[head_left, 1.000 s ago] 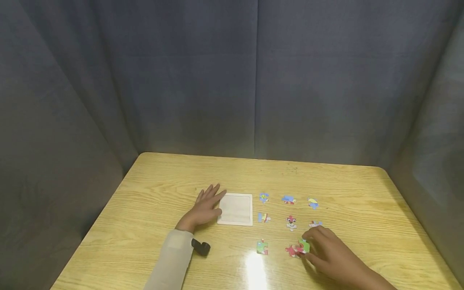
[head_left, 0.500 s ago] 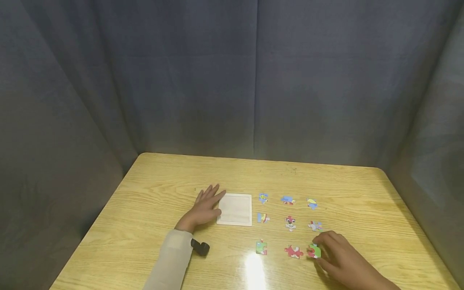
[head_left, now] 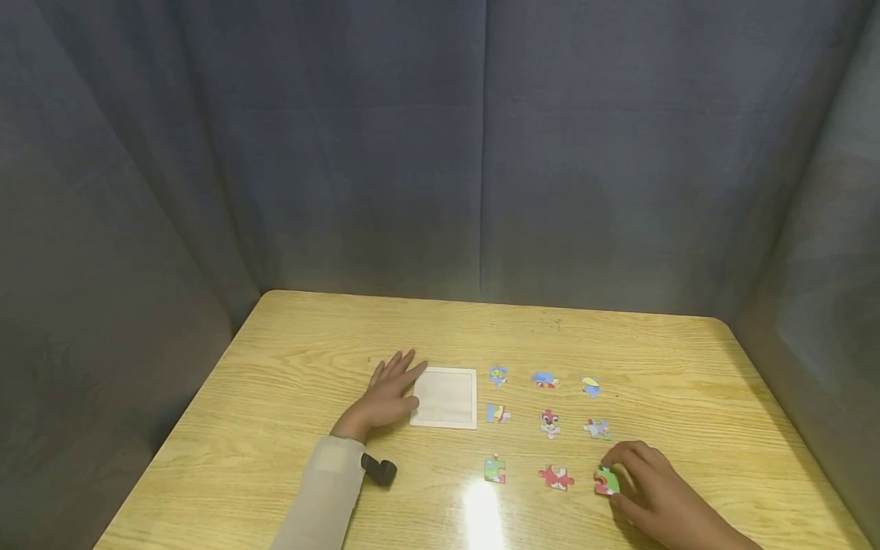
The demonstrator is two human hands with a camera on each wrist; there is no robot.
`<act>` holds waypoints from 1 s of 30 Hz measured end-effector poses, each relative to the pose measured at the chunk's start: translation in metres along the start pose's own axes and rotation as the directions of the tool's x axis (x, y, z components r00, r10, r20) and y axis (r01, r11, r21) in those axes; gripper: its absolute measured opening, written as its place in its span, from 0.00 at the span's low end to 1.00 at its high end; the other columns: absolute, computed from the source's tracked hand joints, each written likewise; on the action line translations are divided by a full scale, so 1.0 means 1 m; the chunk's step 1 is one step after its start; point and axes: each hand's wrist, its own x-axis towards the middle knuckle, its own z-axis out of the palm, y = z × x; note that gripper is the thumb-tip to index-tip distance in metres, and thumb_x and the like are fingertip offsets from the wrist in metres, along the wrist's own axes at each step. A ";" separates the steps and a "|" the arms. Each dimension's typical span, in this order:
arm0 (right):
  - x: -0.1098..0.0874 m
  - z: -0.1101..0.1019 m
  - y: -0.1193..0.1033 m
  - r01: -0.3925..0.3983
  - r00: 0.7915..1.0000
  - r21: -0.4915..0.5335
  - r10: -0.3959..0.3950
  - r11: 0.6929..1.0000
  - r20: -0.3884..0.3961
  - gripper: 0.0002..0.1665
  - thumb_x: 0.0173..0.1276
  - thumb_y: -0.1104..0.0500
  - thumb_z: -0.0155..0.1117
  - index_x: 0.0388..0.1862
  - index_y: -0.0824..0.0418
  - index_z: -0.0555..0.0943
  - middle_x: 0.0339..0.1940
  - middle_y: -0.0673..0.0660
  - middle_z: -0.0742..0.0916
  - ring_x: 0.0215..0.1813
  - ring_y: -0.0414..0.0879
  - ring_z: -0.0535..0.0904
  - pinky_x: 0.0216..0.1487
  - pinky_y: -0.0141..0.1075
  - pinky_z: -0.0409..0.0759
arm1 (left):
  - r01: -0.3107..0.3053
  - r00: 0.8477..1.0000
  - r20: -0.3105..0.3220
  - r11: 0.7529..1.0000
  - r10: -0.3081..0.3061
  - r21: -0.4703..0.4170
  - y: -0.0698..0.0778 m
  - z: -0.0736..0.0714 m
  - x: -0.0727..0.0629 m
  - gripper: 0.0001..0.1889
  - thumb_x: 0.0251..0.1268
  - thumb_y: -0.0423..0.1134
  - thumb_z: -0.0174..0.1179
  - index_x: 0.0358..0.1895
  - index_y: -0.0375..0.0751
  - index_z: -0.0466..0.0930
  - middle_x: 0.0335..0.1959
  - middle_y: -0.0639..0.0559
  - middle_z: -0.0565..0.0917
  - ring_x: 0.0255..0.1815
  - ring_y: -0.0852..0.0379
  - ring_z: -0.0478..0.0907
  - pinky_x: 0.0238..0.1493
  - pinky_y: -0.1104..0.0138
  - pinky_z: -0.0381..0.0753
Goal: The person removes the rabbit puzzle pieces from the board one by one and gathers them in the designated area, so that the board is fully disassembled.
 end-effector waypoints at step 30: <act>-0.010 0.001 0.007 0.019 1.000 -0.009 -0.019 1.000 -0.016 0.27 0.57 0.58 0.74 0.54 0.48 0.75 0.59 0.47 0.74 0.57 0.45 0.67 0.50 0.44 0.78 | -0.023 1.000 -0.004 1.000 0.023 -0.020 0.005 -0.003 -0.002 0.37 0.61 0.42 0.48 0.77 0.46 0.53 0.80 0.44 0.42 0.79 0.45 0.31 0.73 0.47 0.23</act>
